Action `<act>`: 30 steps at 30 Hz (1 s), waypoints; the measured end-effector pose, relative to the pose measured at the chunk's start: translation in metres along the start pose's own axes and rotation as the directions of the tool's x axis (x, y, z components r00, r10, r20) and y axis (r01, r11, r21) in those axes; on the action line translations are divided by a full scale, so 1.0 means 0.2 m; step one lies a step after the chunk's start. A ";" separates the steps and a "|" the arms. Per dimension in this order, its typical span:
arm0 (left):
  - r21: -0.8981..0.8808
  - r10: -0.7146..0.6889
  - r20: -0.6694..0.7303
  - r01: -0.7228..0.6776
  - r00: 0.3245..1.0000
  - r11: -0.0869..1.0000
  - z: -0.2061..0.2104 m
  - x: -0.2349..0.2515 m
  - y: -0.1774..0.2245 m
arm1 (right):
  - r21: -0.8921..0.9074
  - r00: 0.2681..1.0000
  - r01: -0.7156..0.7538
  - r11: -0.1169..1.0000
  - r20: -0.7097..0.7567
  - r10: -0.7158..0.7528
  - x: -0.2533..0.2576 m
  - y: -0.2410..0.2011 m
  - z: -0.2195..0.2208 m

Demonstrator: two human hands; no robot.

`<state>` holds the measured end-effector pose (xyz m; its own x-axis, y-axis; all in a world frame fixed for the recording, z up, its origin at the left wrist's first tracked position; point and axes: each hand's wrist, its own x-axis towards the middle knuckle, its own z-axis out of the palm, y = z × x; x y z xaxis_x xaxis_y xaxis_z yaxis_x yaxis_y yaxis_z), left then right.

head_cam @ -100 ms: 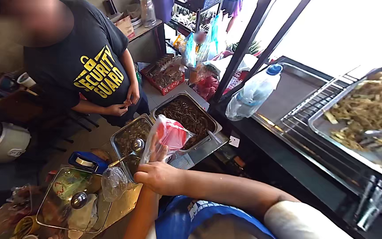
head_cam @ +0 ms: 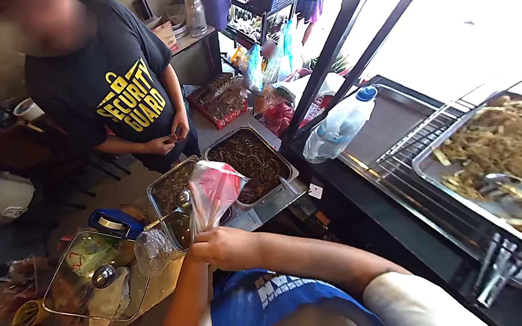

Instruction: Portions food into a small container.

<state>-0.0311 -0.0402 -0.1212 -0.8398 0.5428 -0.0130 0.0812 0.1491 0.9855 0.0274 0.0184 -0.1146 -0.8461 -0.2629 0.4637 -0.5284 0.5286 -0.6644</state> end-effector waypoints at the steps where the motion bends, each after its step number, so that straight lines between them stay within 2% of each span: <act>1: 0.004 -0.067 -0.016 0.067 0.998 0.998 -0.02 -0.02 0.09 | 0.103 0.999 -0.052 0.993 0.000 0.052 -0.06 0.00 -0.04; 2: -0.026 -0.007 -0.047 0.006 0.999 1.000 -0.03 -0.02 0.12 | 0.178 0.987 -0.157 0.971 -0.010 0.161 -0.14 0.01 -0.11; 3: -0.055 0.075 -0.078 -0.080 0.994 0.995 -0.06 -0.01 0.13 | 0.181 0.946 -0.308 0.934 -0.049 0.321 -0.24 0.03 -0.20; 4: -0.095 0.090 -0.060 -0.095 0.994 0.991 -0.11 0.00 0.17 | 0.119 0.849 -0.500 0.858 -0.129 0.513 -0.37 0.09 -0.29; 5: -0.143 0.092 -0.050 -0.099 0.994 0.985 -0.16 0.01 0.16 | 0.026 0.674 -0.717 0.697 -0.226 0.703 -0.50 0.17 -0.39; 6: -0.228 0.097 -0.037 -0.103 0.995 0.968 -0.23 0.04 0.08 | -0.025 0.441 -0.890 0.455 -0.302 0.845 -0.62 0.28 -0.47; 7: -0.325 0.106 -0.002 -0.101 0.994 0.940 -0.31 0.08 -0.06 | -0.018 0.204 -0.977 0.211 -0.338 0.919 -0.74 0.40 -0.53; 8: -0.387 0.100 0.019 -0.085 0.995 0.918 -0.37 0.10 -0.17 | 0.012 0.028 -0.999 0.033 -0.322 0.946 -0.84 0.49 -0.55; 9: -0.386 0.129 0.043 -0.103 0.991 0.917 -0.40 0.09 -0.22 | 0.058 -0.081 -0.996 -0.067 -0.280 0.956 -0.89 0.57 -0.55; 10: -0.383 0.130 0.047 -0.102 0.990 0.918 -0.40 0.07 -0.24 | 0.119 -0.128 -0.988 -0.102 -0.240 0.962 -0.91 0.62 -0.55; 12: -0.369 0.098 0.088 -0.059 0.991 0.928 -0.39 0.04 -0.21 | 0.170 -0.126 -0.981 -0.092 -0.197 0.972 -0.88 0.70 -0.56; 13: -0.343 0.091 0.129 -0.042 0.987 0.939 -0.39 0.04 -0.22 | 0.100 -0.129 -0.989 -0.110 -0.212 0.969 -0.85 0.70 -0.59; 16: -0.367 0.099 0.241 -0.004 0.966 0.930 -0.42 0.04 -0.35 | -0.305 -0.122 -0.924 -0.233 -0.341 0.932 -0.72 0.60 -0.66; 18: -0.335 0.067 0.292 0.036 0.954 0.942 -0.42 0.03 -0.41 | -0.448 -0.096 -0.853 -0.267 -0.368 0.925 -0.70 0.54 -0.67; 19: -0.329 0.045 0.302 0.060 0.952 0.942 -0.42 0.02 -0.44 | -0.461 -0.084 -0.850 -0.256 -0.361 0.929 -0.70 0.52 -0.67; 22: -0.415 -0.019 0.333 0.165 0.943 0.895 -0.36 -0.04 -0.44 | -0.353 -0.064 -0.920 -0.172 -0.296 0.953 -0.79 0.57 -0.69; 25: -0.524 -0.012 0.374 0.222 0.928 0.822 -0.31 -0.07 -0.43 | -0.127 -0.046 -0.989 -0.077 -0.233 0.971 -0.91 0.71 -0.66; 28: -0.522 -0.016 0.345 0.207 0.938 0.827 -0.26 -0.08 -0.41 | 0.032 -0.032 -0.999 -0.024 -0.256 0.966 -0.95 0.80 -0.60; 30: -0.508 -0.114 0.289 0.253 0.951 0.823 -0.21 -0.11 -0.34 | 0.065 -0.014 -0.998 0.004 -0.282 0.959 -0.95 0.80 -0.58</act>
<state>-0.0399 -0.0962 -0.1801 -0.6526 0.7376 -0.1736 -0.4187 -0.1601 0.8939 0.1118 0.2460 -0.2406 -0.4748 0.7384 -0.4789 0.8375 0.2119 -0.5037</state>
